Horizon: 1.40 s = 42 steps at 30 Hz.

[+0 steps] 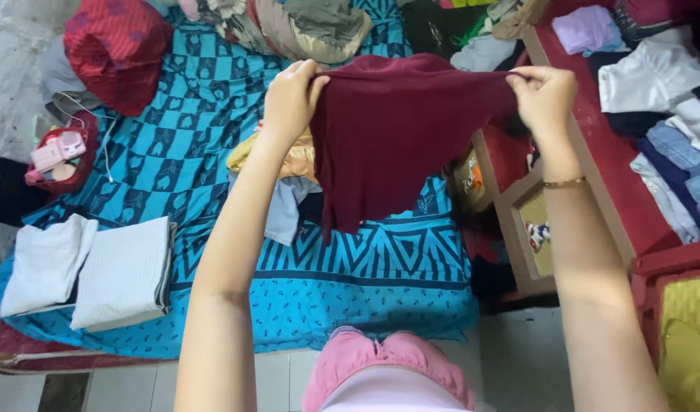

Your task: Folding various clothing items on a bed.

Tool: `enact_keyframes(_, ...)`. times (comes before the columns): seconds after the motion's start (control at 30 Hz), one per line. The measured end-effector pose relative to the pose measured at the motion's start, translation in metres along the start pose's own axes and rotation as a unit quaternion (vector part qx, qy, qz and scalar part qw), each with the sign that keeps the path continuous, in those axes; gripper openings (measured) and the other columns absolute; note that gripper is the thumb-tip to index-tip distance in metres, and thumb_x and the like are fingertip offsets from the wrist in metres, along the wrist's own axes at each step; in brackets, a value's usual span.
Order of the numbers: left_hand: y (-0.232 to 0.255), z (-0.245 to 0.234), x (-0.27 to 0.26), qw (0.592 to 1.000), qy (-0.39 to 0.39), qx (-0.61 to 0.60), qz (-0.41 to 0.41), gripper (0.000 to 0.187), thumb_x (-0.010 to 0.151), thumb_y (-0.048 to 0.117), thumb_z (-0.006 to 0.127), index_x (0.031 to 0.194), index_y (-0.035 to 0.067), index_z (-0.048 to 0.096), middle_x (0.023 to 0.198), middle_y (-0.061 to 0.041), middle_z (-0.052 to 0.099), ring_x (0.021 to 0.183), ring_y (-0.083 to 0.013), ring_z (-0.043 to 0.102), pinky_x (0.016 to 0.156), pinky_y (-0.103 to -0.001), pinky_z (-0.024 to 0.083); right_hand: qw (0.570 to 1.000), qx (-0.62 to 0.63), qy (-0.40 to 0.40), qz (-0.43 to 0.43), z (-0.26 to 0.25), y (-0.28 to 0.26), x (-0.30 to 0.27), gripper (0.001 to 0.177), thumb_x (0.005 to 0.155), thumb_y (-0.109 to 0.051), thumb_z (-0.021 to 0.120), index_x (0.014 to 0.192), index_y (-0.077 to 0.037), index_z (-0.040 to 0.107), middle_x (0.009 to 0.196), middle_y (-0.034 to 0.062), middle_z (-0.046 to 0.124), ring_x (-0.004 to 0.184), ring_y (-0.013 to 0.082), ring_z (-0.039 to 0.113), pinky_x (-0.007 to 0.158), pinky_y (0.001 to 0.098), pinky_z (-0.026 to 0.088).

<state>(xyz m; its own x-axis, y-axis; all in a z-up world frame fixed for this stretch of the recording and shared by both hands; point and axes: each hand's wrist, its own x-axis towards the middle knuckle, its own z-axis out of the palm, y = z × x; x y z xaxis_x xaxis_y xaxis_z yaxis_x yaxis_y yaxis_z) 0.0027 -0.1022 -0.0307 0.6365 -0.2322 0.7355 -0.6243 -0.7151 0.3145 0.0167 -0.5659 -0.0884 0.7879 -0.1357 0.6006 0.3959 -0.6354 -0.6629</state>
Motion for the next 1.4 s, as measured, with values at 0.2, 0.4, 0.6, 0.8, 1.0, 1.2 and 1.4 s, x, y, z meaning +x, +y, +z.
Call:
enact_keyframes(0.2, 0.073, 0.042, -0.011, 0.989, -0.059, -0.134, 0.008, 0.017, 0.094, 0.02, 0.073, 0.098, 0.004, 0.069, 0.093, -0.018, 0.072, 0.088, -0.0381, 0.07, 0.077, -0.046, 0.055, 0.994, 0.045, 0.071, 0.073, -0.054, 0.037, 0.006, 0.014, 0.104, 0.003, 0.072, 0.115, 0.0, 0.078, 0.08, 0.0019, 0.072, 0.063, 0.0075, 0.067, 0.052, 0.0226, 0.049)
enact_keyframes(0.4, 0.162, 0.09, -0.052, 0.956, -0.104, -0.274, -0.021, 0.018, 0.092, 0.018, 0.075, 0.098, 0.005, 0.065, 0.084, -0.017, 0.067, 0.077, -0.0356, 0.069, 0.066, -0.043, 0.053, 0.993, 0.035, 0.105, -0.029, -0.095, 0.146, 0.035, 0.016, 0.111, 0.013, 0.067, 0.117, 0.005, 0.078, 0.094, 0.0069, 0.076, 0.082, 0.0127, 0.075, 0.071, 0.024, 0.058)
enact_keyframes(0.6, 0.181, 0.12, -0.107, 0.921, -0.126, -0.351, -0.116, 0.021, 0.094, 0.015, 0.074, 0.101, 0.005, 0.056, 0.079, -0.017, 0.062, 0.07, -0.0349, 0.065, 0.062, -0.04, 0.05, 0.979, -0.054, 0.076, -0.183, -0.039, 0.095, 0.053, 0.019, 0.096, 0.017, 0.065, 0.106, 0.007, 0.077, 0.103, 0.0146, 0.077, 0.09, 0.0212, 0.076, 0.079, 0.0295, 0.059)
enact_keyframes(0.8, 0.141, 0.113, -0.193, 0.927, -0.054, -0.319, -0.188, 0.026, 0.094, 0.011, 0.071, 0.112, 0.002, 0.054, 0.078, -0.017, 0.06, 0.067, -0.0341, 0.061, 0.058, -0.039, 0.048, 0.991, -0.077, -0.052, -0.101, 0.12, 0.024, 0.015, 0.013, 0.091, 0.0, 0.072, 0.101, -0.005, 0.08, 0.094, 0.0154, 0.076, 0.081, 0.0266, 0.073, 0.076, 0.0372, 0.057)
enact_keyframes(1.0, 0.071, 0.095, -0.33, 0.905, -0.069, -0.19, -0.376, 0.021, 0.096, 0.011, 0.074, 0.101, 0.002, 0.056, 0.069, -0.015, 0.053, 0.056, -0.0291, 0.053, 0.053, -0.039, 0.043, 0.982, -0.059, -0.169, -0.066, 0.317, 0.008, -0.075, 0.011, 0.086, -0.015, 0.072, 0.087, -0.012, 0.082, 0.088, 0.0156, 0.075, 0.081, 0.033, 0.073, 0.076, 0.0439, 0.058)
enact_keyframes(1.2, 0.023, 0.085, -0.474, 0.859, -0.042, -0.126, -0.495, 0.018, 0.096, 0.013, 0.071, 0.102, 0.003, 0.057, 0.069, -0.012, 0.057, 0.057, -0.0244, 0.056, 0.052, -0.036, 0.044, 0.956, -0.036, -0.292, 0.001, 0.475, -0.049, -0.201, 0.015, 0.084, -0.017, 0.066, 0.083, -0.011, 0.079, 0.082, 0.0173, 0.073, 0.077, 0.0374, 0.071, 0.066, 0.05, 0.054)
enact_keyframes(1.4, 0.007, 0.061, -0.552, 0.807, -0.039, -0.083, -0.583, 0.017, 0.1, 0.013, 0.067, 0.101, 0.002, 0.055, 0.072, -0.01, 0.054, 0.063, -0.0178, 0.052, 0.056, -0.033, 0.045, 0.929, -0.044, -0.364, -0.048, 0.57, -0.074, -0.323, 0.015, 0.086, -0.011, 0.06, 0.077, -0.009, 0.071, 0.08, 0.0204, 0.07, 0.077, 0.0404, 0.071, 0.066, 0.0519, 0.057)
